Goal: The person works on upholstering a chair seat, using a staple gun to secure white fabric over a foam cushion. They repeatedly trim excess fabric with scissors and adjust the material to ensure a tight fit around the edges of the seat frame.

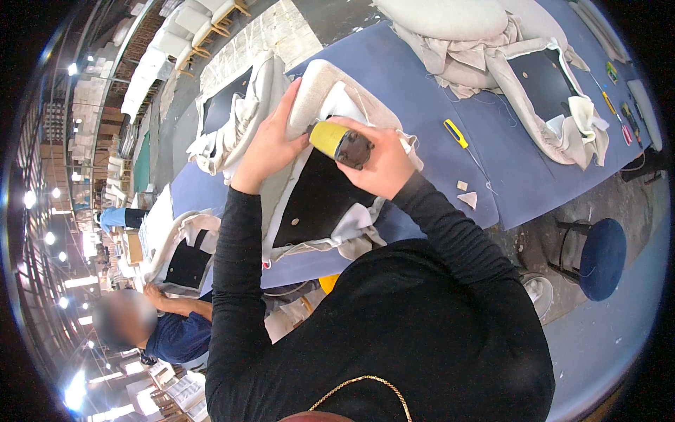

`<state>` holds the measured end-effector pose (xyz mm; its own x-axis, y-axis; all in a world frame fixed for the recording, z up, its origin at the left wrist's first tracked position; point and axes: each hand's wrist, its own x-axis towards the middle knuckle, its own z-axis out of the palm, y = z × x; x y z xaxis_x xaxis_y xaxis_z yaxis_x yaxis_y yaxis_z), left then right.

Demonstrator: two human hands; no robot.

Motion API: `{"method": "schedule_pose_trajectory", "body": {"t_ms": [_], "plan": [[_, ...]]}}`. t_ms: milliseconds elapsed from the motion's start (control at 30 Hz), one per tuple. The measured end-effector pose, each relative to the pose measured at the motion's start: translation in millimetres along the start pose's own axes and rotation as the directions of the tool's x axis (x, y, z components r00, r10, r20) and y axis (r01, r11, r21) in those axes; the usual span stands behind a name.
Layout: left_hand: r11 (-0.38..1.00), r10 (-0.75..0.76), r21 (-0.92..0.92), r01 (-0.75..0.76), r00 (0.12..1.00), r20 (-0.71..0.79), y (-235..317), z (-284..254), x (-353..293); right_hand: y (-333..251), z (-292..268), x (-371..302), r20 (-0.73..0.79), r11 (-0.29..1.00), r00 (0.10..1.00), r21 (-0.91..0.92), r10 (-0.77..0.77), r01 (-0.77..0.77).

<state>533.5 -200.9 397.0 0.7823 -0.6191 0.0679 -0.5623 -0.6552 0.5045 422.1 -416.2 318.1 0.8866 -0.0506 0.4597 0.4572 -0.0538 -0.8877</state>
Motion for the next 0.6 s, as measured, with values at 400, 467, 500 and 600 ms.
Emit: {"method": "schedule_pose_trajectory", "body": {"t_ms": [400, 467, 500, 600], "plan": [[0.998, -0.035, -0.055, 0.037, 0.999, 0.031, 4.3, -7.9, -2.8, 7.6, 1.7, -5.7, 0.007, 0.997, 0.998, 0.019, 0.069, -0.069], [0.994, -0.076, -0.075, 0.079, 0.996, 0.043, -1.1, -13.9, -4.5, 9.5, -12.0, -19.9, 0.035, 0.988, 0.988, 0.038, 0.149, -0.150], [0.993, -0.091, -0.071, 0.094, 0.995, 0.043, -9.7, -16.9, -4.9, 20.0, -18.6, -31.2, 0.029, 0.986, 0.987, -0.063, 0.159, -0.157], [0.999, -0.035, -0.041, 0.034, 0.999, -0.017, -28.2, -21.6, 7.6, 43.2, -31.6, -67.6, 0.070, 0.915, 0.940, -0.261, 0.335, -0.307]]}}
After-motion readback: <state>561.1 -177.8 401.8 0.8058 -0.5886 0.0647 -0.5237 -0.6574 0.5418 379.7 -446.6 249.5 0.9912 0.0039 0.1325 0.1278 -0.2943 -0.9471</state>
